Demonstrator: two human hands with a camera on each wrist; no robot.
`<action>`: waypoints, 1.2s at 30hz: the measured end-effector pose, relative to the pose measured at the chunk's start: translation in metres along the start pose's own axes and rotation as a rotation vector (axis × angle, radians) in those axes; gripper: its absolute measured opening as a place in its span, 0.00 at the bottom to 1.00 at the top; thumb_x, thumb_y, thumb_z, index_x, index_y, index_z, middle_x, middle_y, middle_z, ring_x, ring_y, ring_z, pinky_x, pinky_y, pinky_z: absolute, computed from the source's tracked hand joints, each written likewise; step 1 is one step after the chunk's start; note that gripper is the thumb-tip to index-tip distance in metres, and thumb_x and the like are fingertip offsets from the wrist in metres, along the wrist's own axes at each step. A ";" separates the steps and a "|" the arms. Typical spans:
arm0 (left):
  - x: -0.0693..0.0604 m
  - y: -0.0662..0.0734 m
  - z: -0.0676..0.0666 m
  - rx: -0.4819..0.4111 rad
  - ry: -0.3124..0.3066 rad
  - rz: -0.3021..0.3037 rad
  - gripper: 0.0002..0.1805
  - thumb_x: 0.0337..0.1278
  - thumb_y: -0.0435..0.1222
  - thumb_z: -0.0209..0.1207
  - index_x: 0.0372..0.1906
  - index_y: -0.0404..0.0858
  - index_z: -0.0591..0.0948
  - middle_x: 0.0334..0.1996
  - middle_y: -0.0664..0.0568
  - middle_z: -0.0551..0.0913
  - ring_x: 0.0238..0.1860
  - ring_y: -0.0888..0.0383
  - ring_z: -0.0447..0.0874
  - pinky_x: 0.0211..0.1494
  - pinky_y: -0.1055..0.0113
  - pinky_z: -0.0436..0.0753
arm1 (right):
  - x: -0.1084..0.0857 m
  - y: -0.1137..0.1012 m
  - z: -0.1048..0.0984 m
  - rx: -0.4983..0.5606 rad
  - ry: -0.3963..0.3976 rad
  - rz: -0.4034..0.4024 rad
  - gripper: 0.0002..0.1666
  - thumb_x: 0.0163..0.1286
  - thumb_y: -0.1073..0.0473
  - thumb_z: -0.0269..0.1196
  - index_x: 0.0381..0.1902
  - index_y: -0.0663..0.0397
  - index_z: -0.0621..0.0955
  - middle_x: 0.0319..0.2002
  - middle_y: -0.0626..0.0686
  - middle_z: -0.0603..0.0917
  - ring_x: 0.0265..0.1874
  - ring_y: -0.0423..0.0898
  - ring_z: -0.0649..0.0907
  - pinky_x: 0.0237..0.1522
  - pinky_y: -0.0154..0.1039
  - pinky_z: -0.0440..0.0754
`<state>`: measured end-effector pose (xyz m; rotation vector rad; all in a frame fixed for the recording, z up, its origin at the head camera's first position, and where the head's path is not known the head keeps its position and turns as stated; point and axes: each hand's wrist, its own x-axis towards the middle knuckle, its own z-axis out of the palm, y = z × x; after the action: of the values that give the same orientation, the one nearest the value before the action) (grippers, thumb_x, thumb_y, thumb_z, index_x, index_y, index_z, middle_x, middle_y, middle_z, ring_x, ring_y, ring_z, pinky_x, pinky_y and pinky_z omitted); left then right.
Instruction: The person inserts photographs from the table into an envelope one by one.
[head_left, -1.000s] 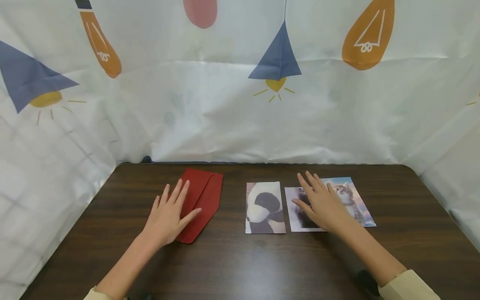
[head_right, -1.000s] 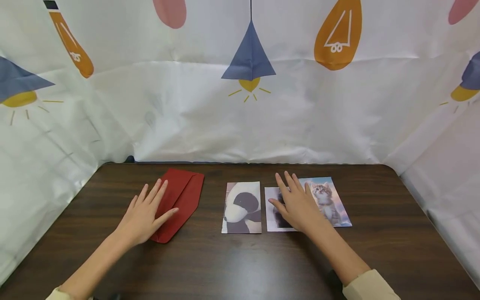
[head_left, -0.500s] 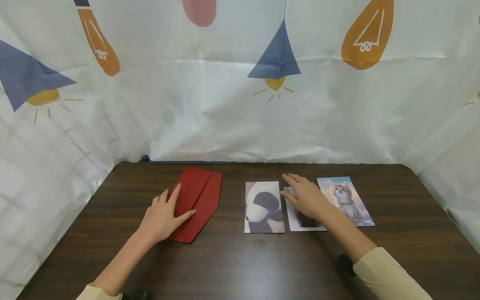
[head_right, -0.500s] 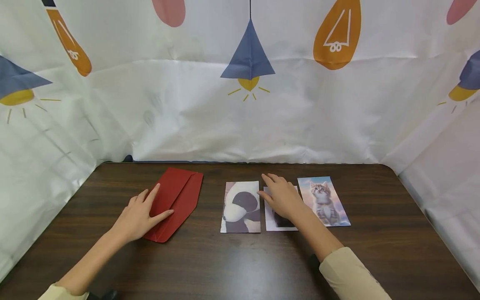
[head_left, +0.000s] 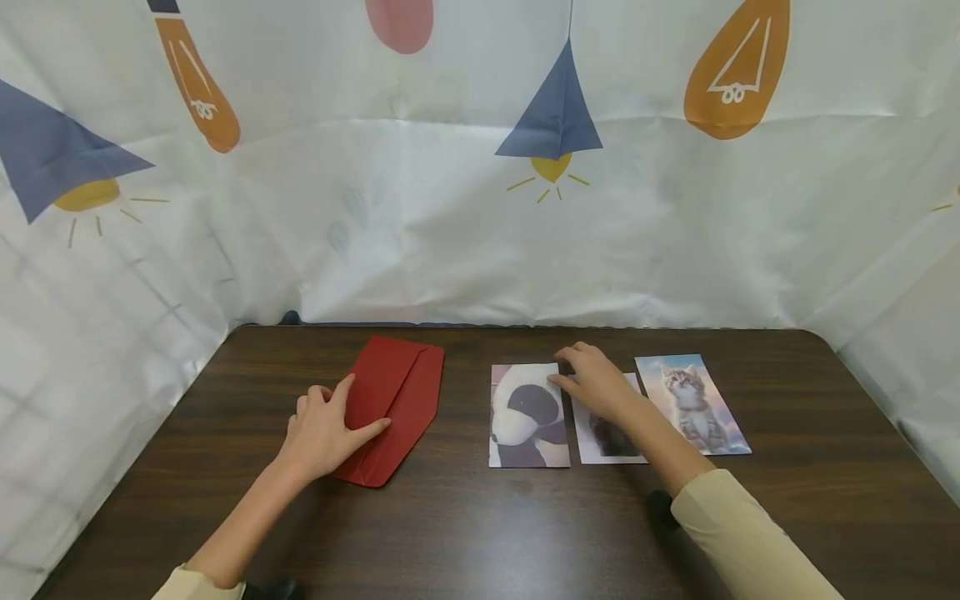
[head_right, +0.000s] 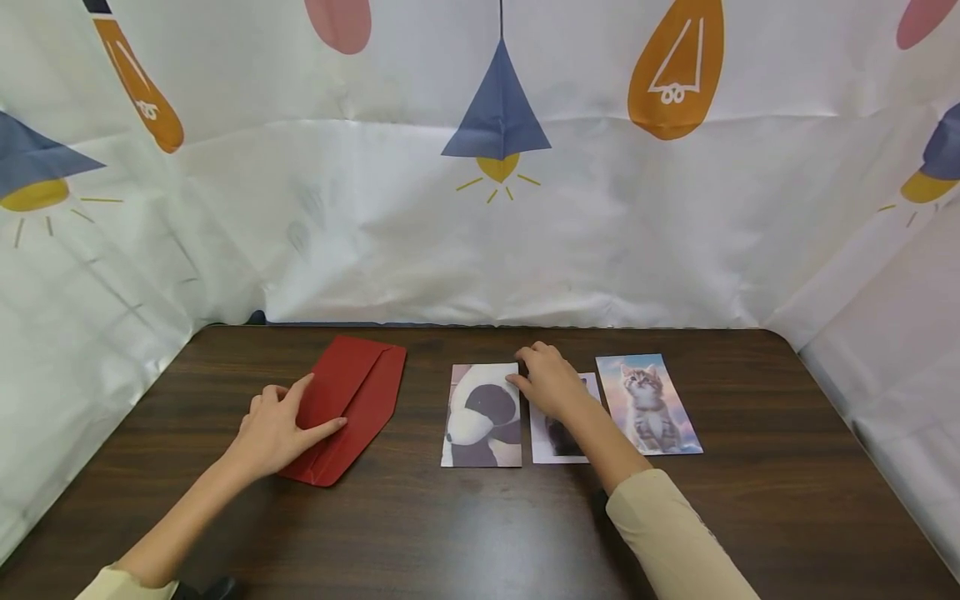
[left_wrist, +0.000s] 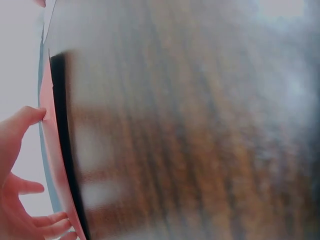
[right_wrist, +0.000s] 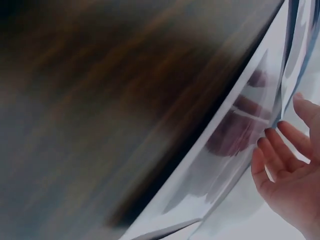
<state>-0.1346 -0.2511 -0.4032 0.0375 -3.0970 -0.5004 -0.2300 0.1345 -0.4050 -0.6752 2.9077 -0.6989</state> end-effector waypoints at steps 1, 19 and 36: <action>0.000 0.000 0.000 -0.006 0.000 -0.002 0.54 0.62 0.60 0.67 0.77 0.26 0.63 0.54 0.23 0.71 0.52 0.30 0.71 0.44 0.44 0.76 | 0.002 0.000 0.001 0.006 -0.001 0.003 0.25 0.78 0.54 0.65 0.63 0.69 0.80 0.56 0.65 0.82 0.57 0.62 0.81 0.58 0.57 0.82; 0.009 -0.003 -0.006 -0.100 -0.054 -0.049 0.58 0.53 0.59 0.74 0.77 0.26 0.65 0.54 0.22 0.69 0.53 0.30 0.66 0.44 0.48 0.72 | 0.012 0.000 0.005 0.080 0.032 0.040 0.12 0.78 0.61 0.65 0.47 0.68 0.82 0.40 0.58 0.81 0.39 0.51 0.80 0.46 0.49 0.82; 0.010 -0.005 -0.007 -0.095 -0.025 0.004 0.54 0.52 0.58 0.75 0.76 0.29 0.68 0.56 0.22 0.72 0.56 0.27 0.70 0.46 0.42 0.70 | 0.013 -0.002 0.010 0.194 0.096 0.046 0.09 0.79 0.63 0.62 0.48 0.66 0.81 0.38 0.58 0.83 0.37 0.51 0.80 0.43 0.49 0.81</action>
<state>-0.1440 -0.2578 -0.3980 0.0251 -3.0924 -0.6520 -0.2390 0.1233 -0.4123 -0.5660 2.8776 -1.0181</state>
